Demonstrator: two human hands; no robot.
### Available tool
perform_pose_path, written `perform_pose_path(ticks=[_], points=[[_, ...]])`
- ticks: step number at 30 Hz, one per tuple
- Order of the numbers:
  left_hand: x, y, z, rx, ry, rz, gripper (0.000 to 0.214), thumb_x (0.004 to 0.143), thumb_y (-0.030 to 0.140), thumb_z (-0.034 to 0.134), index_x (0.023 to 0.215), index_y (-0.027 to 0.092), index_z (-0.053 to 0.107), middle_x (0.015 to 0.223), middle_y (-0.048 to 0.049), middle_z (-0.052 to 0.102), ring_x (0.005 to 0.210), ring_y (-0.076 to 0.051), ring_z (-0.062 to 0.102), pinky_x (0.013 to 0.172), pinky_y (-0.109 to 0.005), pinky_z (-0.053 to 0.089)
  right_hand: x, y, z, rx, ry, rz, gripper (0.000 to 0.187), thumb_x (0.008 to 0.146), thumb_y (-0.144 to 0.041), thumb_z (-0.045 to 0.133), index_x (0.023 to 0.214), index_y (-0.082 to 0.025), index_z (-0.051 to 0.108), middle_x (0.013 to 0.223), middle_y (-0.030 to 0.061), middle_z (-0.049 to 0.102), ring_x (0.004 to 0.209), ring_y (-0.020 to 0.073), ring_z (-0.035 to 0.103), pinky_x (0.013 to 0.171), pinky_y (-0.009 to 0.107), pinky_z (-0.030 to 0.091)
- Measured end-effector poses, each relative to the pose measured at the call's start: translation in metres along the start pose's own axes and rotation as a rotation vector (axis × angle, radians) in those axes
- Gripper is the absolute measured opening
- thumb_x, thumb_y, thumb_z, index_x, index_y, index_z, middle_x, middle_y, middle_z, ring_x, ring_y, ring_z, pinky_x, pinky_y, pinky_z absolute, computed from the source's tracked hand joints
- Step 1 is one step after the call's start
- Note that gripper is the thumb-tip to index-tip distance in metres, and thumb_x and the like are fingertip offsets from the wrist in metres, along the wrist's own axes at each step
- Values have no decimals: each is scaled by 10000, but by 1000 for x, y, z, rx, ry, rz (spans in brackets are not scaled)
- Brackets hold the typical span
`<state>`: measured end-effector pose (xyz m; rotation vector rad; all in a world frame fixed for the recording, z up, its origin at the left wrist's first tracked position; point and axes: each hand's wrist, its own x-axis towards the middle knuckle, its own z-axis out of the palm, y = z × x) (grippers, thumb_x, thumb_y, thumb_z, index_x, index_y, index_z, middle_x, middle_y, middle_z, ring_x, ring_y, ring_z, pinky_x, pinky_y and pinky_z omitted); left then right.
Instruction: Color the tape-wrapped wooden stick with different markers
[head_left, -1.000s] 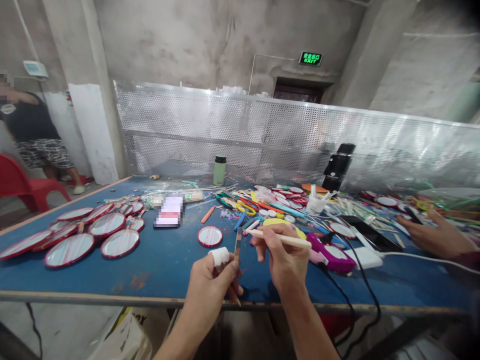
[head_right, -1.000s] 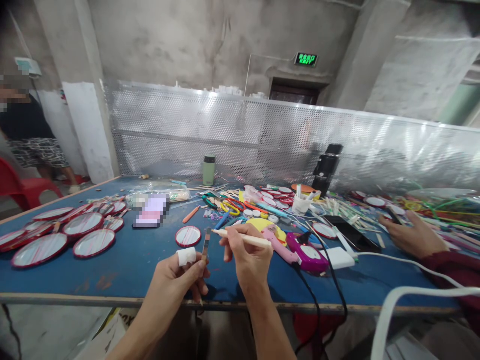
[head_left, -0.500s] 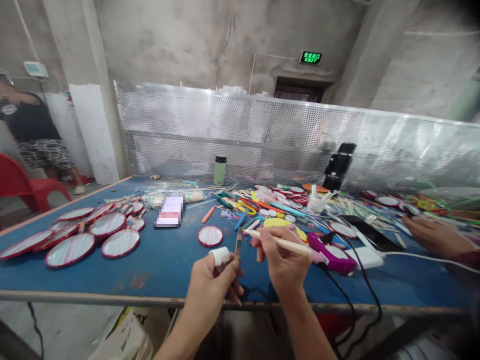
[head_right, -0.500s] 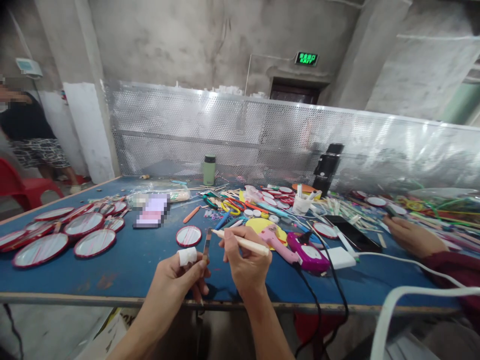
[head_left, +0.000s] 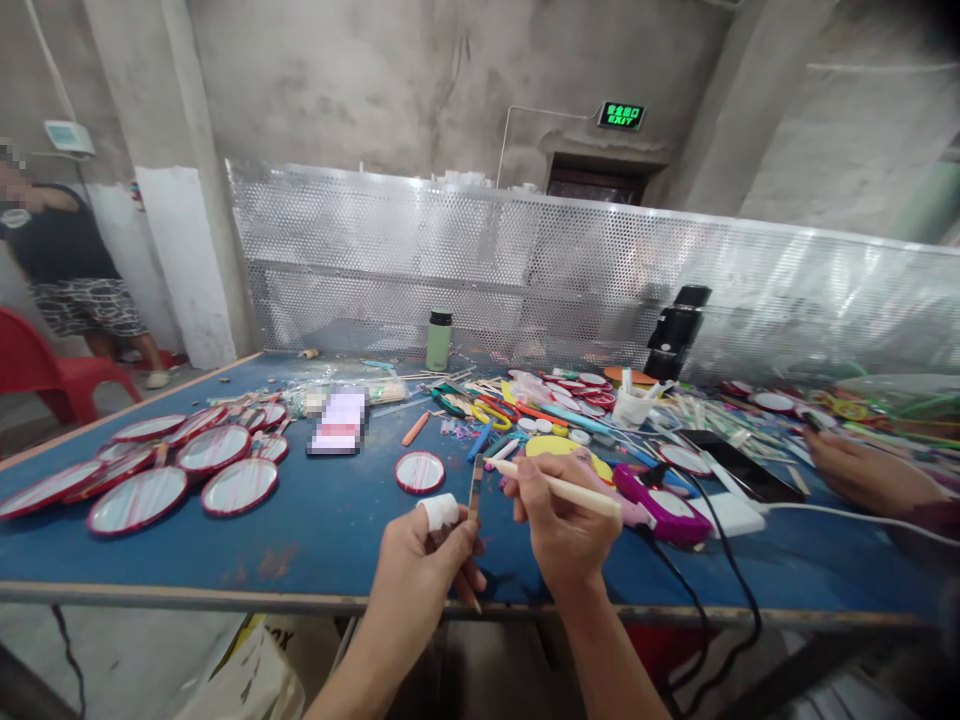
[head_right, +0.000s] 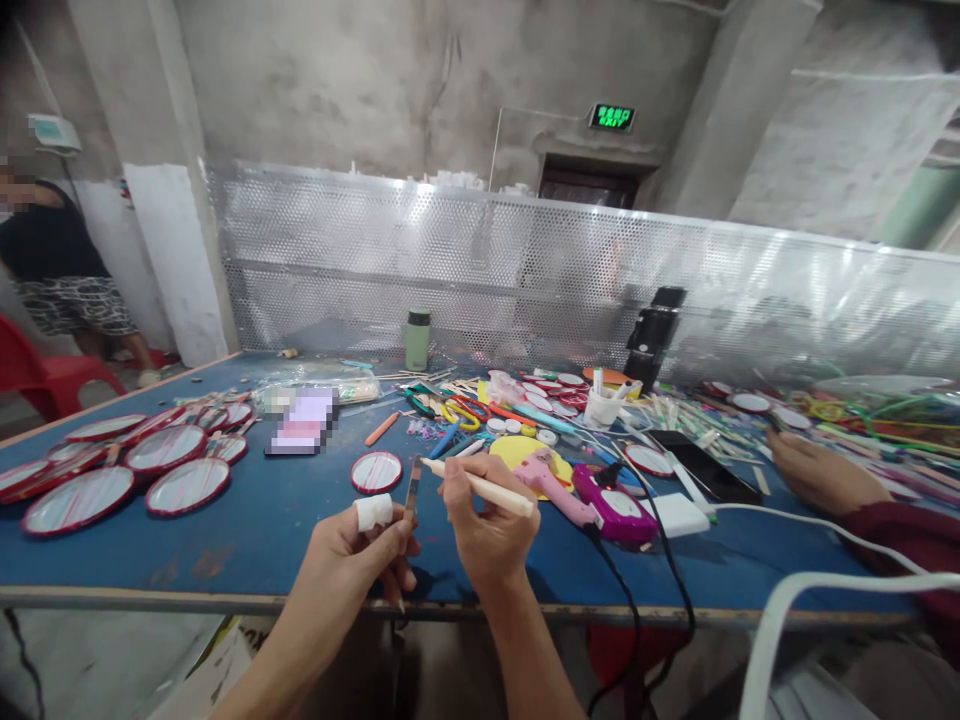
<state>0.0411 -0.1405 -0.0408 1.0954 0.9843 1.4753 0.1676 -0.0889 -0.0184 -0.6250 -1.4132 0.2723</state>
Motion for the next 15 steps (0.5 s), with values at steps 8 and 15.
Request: perform_pose_path(ticks=[8, 15], points=[[0, 2, -1, -18, -3, -22, 262, 737, 375, 700, 747, 122, 636, 594, -7, 631, 411, -113, 588, 355, -191, 467, -1, 3, 0, -101, -30, -78, 115, 858, -228, 615, 764, -191, 669, 634, 6, 658, 546, 125, 604, 512, 254, 493], [-1, 6, -4, -97, -18, -75, 302, 702, 397, 740, 728, 115, 633, 591, -26, 647, 410, -116, 590, 348, -187, 459, 0, 0, 0, -108, 19, -102, 141, 855, -237, 616, 726, -196, 654, 606, 0, 645, 518, 124, 585, 491, 256, 484]])
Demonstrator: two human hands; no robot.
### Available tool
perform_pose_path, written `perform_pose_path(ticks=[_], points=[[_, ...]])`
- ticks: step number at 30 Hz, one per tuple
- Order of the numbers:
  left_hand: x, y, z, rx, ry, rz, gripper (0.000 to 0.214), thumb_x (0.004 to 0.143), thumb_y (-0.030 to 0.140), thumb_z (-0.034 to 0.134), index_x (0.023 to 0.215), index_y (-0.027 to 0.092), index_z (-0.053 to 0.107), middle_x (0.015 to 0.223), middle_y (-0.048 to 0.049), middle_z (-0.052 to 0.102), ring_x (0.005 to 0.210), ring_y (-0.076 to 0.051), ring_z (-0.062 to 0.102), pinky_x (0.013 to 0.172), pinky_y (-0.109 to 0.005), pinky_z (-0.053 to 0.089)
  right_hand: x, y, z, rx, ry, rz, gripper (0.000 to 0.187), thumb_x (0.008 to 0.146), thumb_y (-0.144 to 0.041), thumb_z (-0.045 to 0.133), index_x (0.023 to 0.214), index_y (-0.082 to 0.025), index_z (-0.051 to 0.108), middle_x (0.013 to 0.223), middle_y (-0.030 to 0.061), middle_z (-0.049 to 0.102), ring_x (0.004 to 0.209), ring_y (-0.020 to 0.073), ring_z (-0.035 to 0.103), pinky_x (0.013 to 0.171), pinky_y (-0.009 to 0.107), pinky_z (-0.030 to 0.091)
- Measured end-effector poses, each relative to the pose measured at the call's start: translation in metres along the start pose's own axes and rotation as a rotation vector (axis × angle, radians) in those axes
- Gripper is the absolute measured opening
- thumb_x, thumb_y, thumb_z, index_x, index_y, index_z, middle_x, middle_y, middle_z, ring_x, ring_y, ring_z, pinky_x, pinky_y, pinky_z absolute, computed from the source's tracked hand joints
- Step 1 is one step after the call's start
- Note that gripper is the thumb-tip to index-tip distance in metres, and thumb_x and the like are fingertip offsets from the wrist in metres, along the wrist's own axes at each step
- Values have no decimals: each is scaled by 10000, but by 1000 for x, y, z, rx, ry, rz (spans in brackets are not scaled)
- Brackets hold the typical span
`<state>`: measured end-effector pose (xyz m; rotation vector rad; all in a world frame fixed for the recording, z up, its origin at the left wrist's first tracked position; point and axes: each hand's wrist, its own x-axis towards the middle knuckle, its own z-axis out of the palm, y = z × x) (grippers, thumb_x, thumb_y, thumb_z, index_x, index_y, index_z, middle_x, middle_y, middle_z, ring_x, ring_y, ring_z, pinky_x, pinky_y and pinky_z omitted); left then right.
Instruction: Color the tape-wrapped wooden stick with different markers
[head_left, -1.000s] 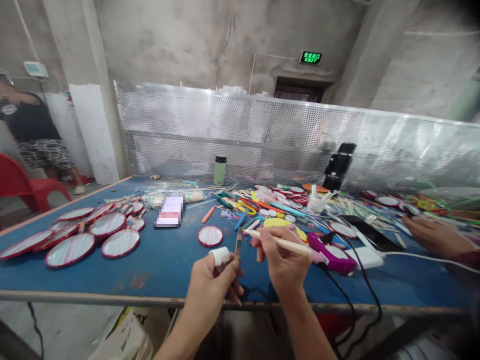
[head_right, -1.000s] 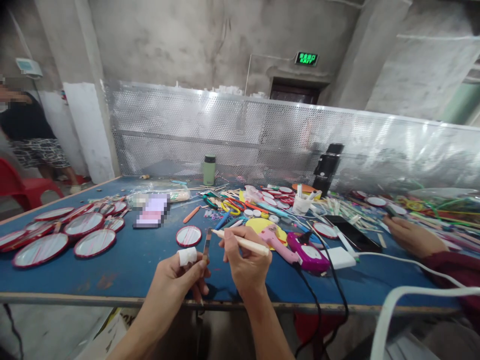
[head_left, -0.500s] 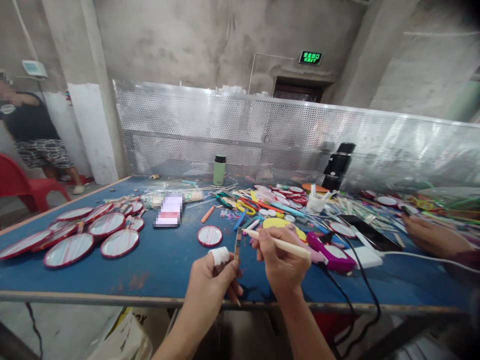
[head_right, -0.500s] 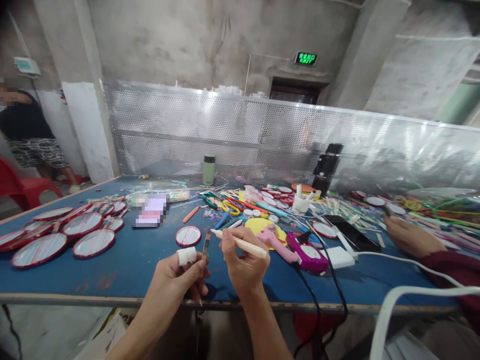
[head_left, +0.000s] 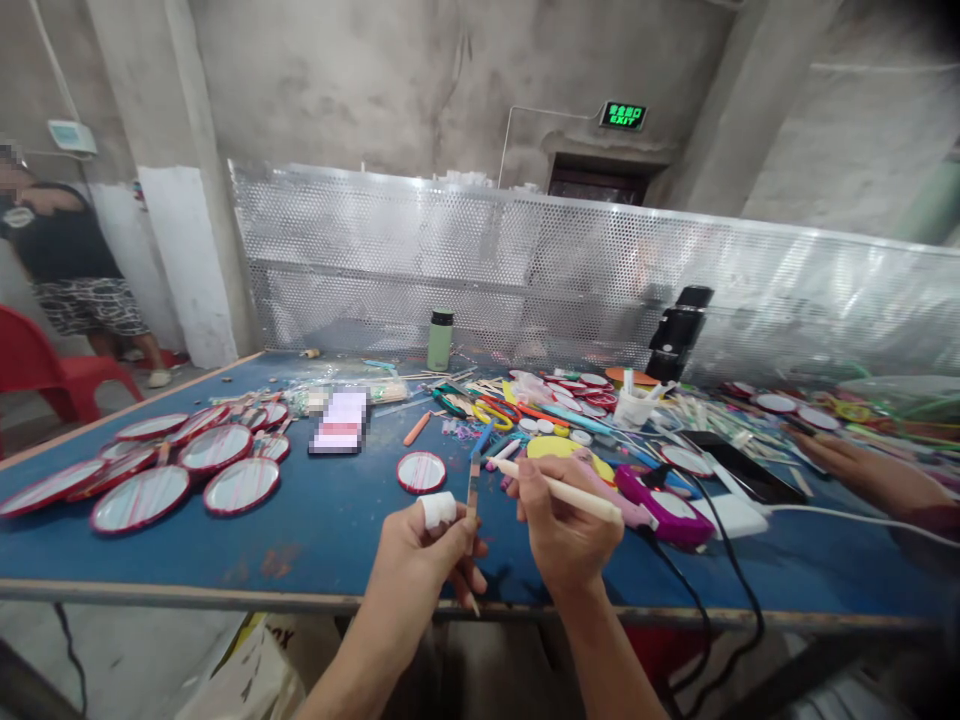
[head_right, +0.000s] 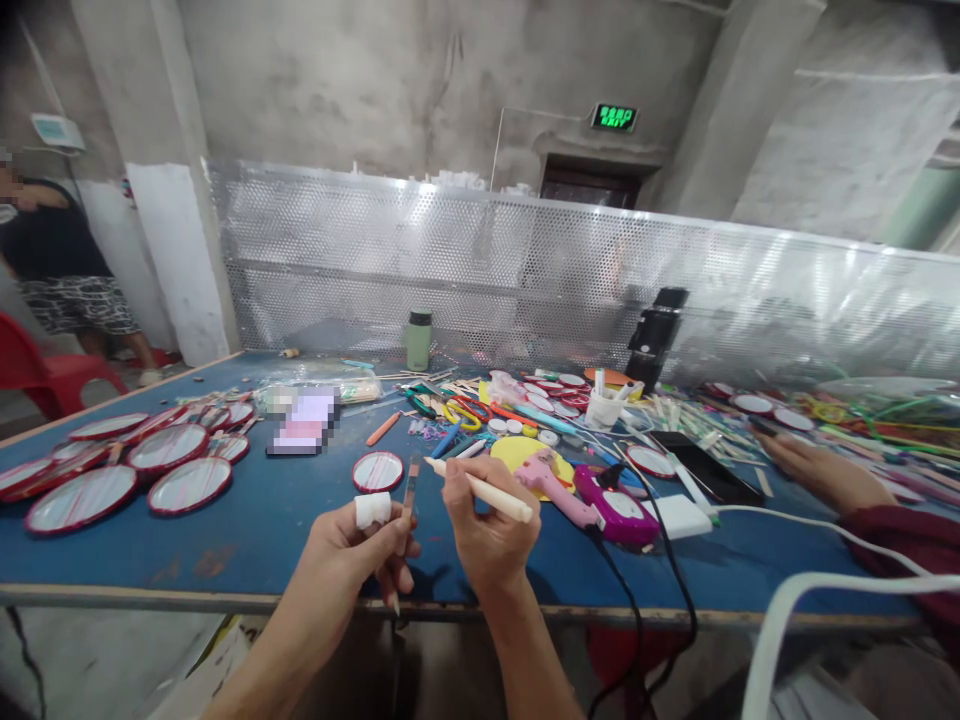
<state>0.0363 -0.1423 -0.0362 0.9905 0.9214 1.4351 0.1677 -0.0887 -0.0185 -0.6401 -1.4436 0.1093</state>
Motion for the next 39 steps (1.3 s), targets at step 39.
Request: perform_pose_path(ticks=[39], points=[[1, -4, 2, 37, 13, 32, 280, 722, 381, 705, 738, 116, 618, 579, -2, 626, 399, -107, 586, 337, -181, 467, 3, -5, 4, -166, -49, -218, 113, 835, -119, 614, 740, -176, 636, 595, -34, 626, 474, 67, 522, 452, 185, 414]])
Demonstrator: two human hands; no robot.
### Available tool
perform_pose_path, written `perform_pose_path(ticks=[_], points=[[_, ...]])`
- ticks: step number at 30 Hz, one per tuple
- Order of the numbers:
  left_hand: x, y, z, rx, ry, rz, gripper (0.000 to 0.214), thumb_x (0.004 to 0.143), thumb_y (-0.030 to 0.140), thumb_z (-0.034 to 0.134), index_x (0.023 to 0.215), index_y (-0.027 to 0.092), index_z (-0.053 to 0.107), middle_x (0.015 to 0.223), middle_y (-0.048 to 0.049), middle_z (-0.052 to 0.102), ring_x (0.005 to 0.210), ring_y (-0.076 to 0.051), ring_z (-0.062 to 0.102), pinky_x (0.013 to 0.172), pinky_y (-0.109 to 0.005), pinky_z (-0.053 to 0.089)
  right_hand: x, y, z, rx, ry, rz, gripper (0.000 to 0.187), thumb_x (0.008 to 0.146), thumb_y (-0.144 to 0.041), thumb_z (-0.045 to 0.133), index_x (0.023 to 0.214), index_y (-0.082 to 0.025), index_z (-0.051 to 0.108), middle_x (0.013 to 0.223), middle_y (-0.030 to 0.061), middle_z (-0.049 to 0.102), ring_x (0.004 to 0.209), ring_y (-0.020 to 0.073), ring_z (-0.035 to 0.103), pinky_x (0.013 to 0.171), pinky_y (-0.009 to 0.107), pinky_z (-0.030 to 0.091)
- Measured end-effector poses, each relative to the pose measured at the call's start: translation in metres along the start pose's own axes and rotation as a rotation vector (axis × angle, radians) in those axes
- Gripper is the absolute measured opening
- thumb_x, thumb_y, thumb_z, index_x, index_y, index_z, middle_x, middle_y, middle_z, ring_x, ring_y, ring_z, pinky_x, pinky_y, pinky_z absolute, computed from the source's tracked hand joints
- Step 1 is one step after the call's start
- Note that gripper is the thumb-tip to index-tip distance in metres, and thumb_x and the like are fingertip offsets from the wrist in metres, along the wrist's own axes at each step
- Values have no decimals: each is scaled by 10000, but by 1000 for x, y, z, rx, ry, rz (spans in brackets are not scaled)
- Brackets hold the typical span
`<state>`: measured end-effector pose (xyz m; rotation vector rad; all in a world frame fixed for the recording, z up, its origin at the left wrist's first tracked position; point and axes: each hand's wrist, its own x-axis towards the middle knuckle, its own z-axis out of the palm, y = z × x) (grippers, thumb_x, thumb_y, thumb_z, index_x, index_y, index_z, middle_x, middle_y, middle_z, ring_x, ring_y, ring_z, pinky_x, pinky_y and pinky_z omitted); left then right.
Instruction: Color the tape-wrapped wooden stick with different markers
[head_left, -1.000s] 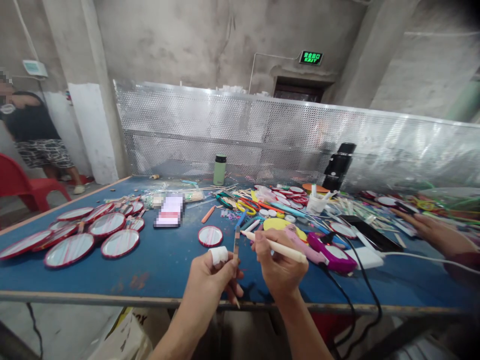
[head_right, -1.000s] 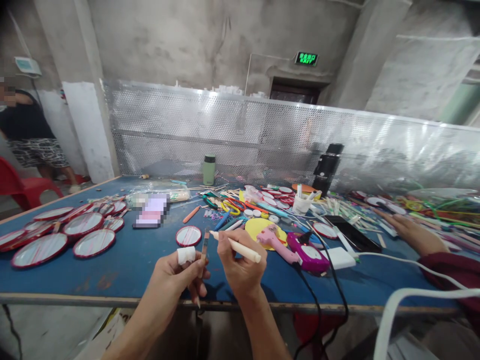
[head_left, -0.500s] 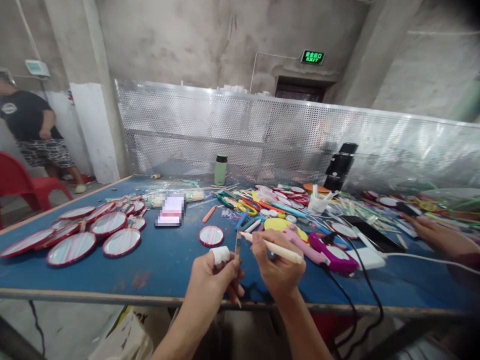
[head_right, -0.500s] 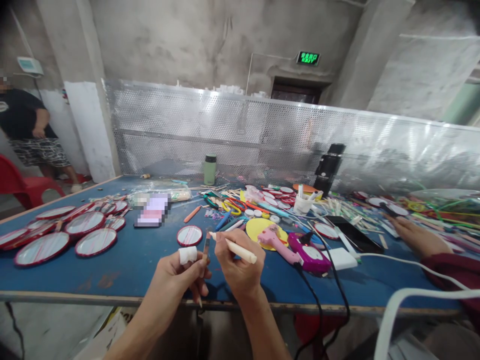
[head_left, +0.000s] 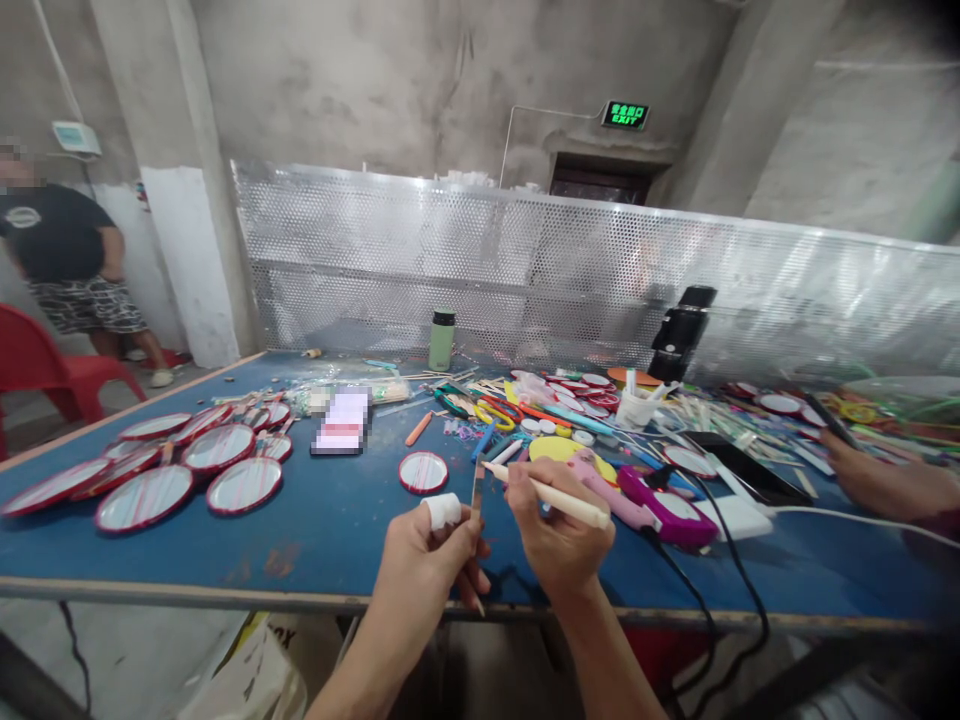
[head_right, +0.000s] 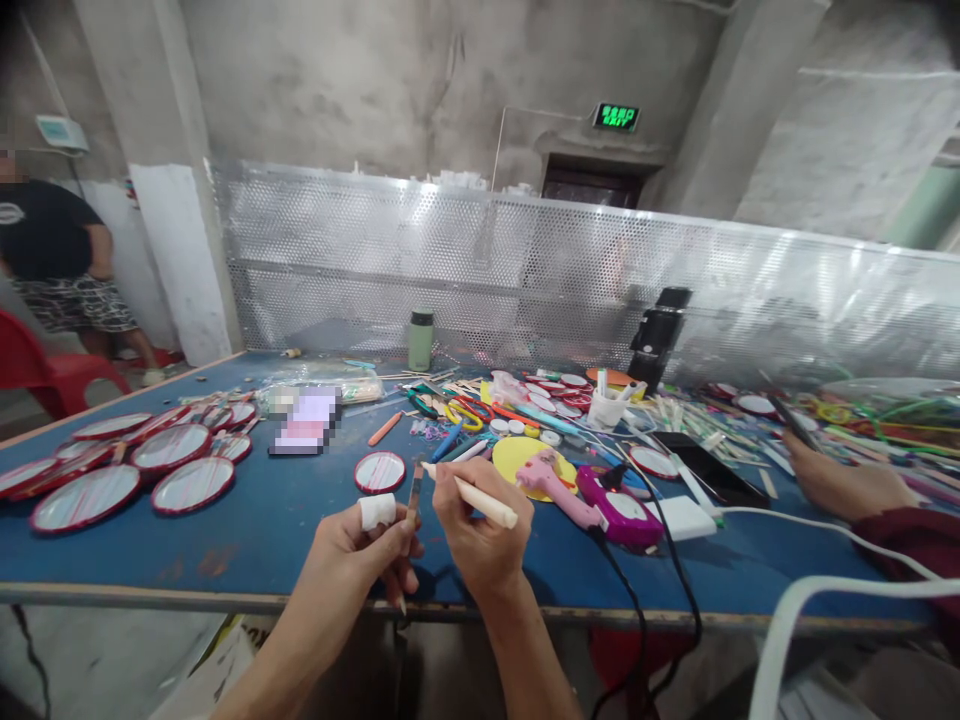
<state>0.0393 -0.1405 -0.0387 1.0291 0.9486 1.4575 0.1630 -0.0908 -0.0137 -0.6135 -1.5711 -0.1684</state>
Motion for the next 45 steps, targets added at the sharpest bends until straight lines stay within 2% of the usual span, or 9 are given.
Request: perform_pose_path(ticks=[5, 18, 24, 28, 33, 37, 42, 45], points=[[0, 0, 0, 5, 0, -2, 282, 722, 383, 704, 741, 116, 615, 585, -7, 630, 400, -109, 587, 340, -183, 465, -1, 1, -1, -18, 32, 11, 119, 836, -123, 614, 731, -176, 633, 595, -30, 627, 478, 74, 528, 451, 191, 416], [2, -3, 1, 51, 11, 18, 262, 744, 376, 682, 755, 121, 619, 585, -2, 628, 398, -109, 587, 339, -184, 477, -1, 1, -2, -29, 25, 12, 127, 837, -130, 613, 718, -175, 627, 577, -37, 611, 465, 66, 507, 451, 183, 405], [1, -3, 1, 70, 18, 19, 250, 744, 364, 675, 750, 121, 621, 583, -5, 625, 393, -112, 586, 336, -185, 470, -1, 1, 0, -10, 2, 23, 101, 837, -139, 617, 748, -179, 645, 599, -32, 630, 477, 74, 539, 458, 188, 423], [2, -5, 0, 74, 13, 25, 250, 751, 368, 671, 759, 122, 623, 589, -5, 625, 401, -116, 591, 342, -188, 473, -1, 1, 0, -22, 37, 25, 118, 837, -129, 616, 732, -179, 640, 584, -37, 617, 467, 68, 520, 450, 183, 413], [2, -5, 1, 69, 14, 23, 251, 753, 369, 672, 760, 123, 621, 588, -1, 623, 402, -115, 591, 340, -186, 473, 0, 1, 0, -10, 0, 25, 102, 838, -153, 617, 745, -175, 652, 598, -28, 636, 485, 77, 553, 473, 189, 441], [1, -4, 1, 71, 17, 23, 240, 764, 358, 671, 765, 123, 622, 591, -5, 628, 408, -115, 594, 346, -185, 479, 0, 1, 0, -46, 44, 38, 119, 841, -165, 613, 730, -182, 652, 577, -32, 623, 454, 78, 522, 439, 197, 422], [2, -4, 1, 76, 12, 27, 245, 764, 359, 671, 766, 119, 626, 591, -8, 626, 405, -112, 591, 345, -184, 478, -1, 1, 1, -18, 0, 41, 111, 850, -172, 606, 752, -182, 657, 595, -21, 641, 491, 91, 571, 477, 203, 458], [1, -4, 1, 70, 13, 26, 239, 763, 356, 671, 764, 122, 620, 588, -3, 624, 405, -112, 592, 346, -183, 476, -1, 2, 1, -37, 39, 32, 102, 840, -159, 619, 749, -186, 657, 598, -28, 641, 472, 82, 548, 456, 196, 436]])
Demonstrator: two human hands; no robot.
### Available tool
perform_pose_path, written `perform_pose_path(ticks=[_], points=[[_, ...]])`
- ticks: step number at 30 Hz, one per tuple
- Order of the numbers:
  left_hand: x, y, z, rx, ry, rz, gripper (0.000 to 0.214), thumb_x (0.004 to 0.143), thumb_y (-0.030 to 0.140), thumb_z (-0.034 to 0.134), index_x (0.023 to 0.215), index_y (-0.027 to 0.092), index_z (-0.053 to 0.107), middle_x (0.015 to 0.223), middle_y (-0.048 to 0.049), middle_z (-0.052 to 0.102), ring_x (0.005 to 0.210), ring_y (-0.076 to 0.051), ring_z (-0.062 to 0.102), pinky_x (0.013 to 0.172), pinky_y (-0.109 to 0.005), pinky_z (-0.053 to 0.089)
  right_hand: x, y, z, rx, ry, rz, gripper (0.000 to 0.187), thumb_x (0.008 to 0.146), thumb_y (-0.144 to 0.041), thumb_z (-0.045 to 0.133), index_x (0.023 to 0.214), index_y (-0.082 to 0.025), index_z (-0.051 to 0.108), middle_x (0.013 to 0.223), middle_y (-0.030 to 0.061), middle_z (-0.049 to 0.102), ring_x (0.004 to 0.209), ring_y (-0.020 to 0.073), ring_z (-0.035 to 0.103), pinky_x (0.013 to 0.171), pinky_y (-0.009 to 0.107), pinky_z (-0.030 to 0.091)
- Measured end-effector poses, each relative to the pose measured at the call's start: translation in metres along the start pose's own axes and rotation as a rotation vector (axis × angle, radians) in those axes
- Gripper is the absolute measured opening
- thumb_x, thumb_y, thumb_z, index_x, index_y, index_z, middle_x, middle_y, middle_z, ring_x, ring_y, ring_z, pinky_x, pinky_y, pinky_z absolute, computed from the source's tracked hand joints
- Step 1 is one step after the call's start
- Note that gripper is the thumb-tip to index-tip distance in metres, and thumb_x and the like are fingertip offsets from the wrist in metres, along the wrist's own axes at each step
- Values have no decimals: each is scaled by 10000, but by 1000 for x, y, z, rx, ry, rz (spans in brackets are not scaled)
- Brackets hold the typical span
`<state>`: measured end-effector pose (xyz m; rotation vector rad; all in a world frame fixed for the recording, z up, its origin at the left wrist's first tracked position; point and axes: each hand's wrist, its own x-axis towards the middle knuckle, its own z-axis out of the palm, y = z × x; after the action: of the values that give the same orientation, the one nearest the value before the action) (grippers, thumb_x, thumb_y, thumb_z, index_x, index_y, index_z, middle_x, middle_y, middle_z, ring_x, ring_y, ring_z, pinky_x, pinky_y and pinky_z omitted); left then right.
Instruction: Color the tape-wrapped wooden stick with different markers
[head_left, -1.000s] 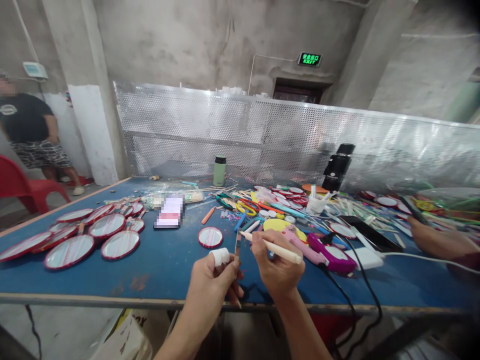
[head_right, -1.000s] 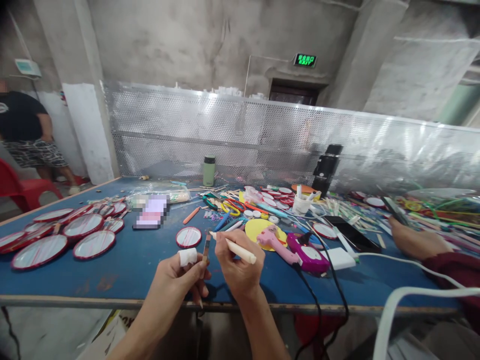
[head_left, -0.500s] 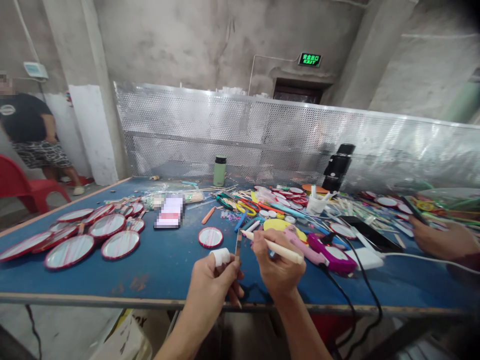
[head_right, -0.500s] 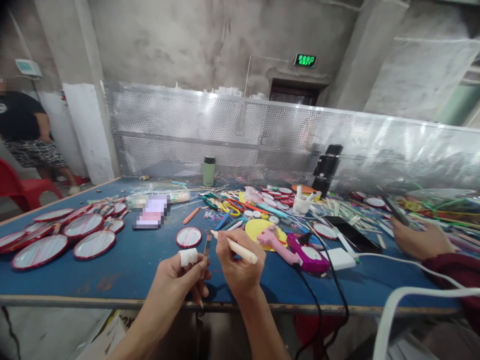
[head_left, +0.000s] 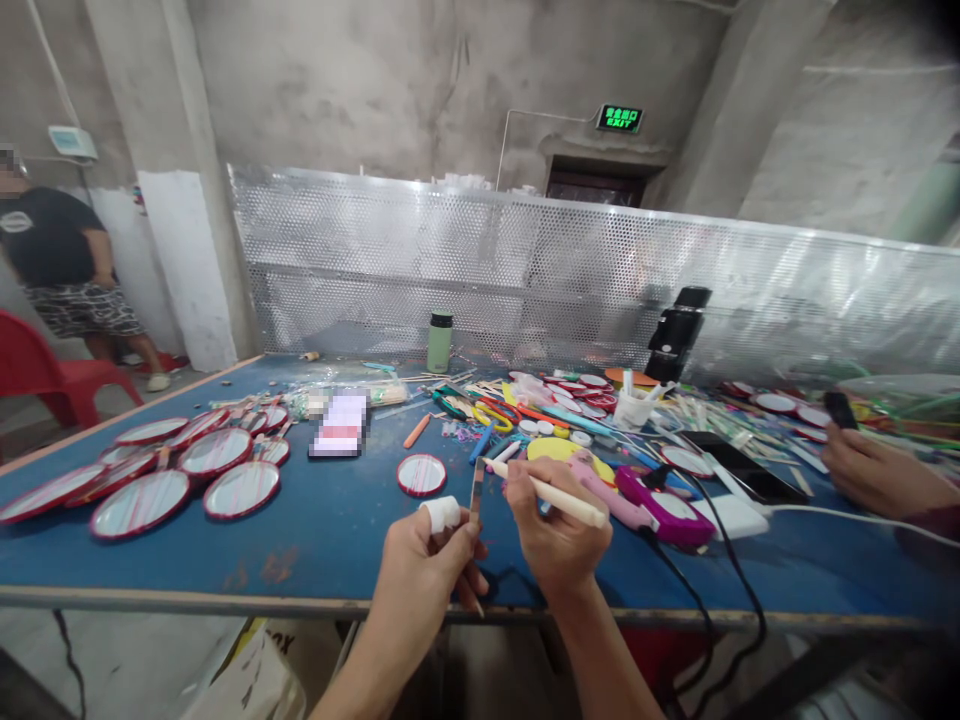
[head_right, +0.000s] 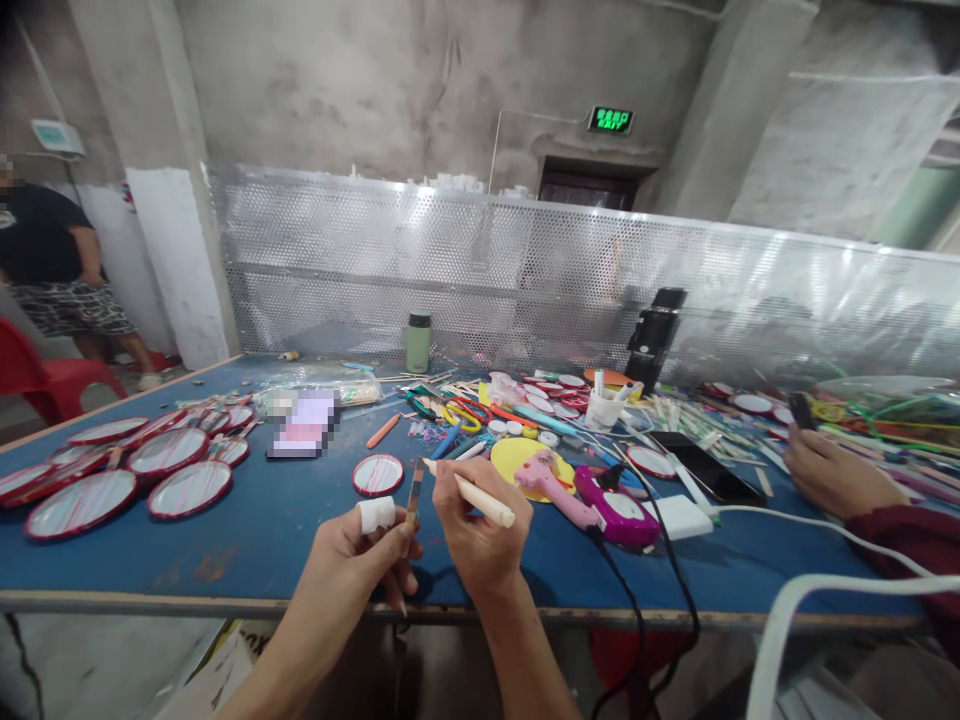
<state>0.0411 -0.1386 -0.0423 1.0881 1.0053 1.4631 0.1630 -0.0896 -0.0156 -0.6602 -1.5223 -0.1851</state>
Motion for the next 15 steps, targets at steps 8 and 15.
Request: perform_pose_path(ticks=[8, 15], points=[[-2, 0, -1, 11, -6, 1, 249, 768, 365, 666, 764, 121, 616, 590, 1, 621, 408, -110, 592, 346, -184, 478, 0, 0, 0, -26, 7, 3, 122, 846, -180, 612, 735, -184, 663, 589, -23, 637, 462, 87, 535, 445, 204, 433], [-1, 2, 1, -7, 15, -14, 257, 740, 369, 687, 765, 121, 623, 575, 2, 626, 399, -116, 591, 338, -189, 475, 1, 0, 0, -28, 8, 18, 129, 846, -185, 611, 726, -184, 657, 585, -19, 636, 467, 91, 545, 441, 206, 429]])
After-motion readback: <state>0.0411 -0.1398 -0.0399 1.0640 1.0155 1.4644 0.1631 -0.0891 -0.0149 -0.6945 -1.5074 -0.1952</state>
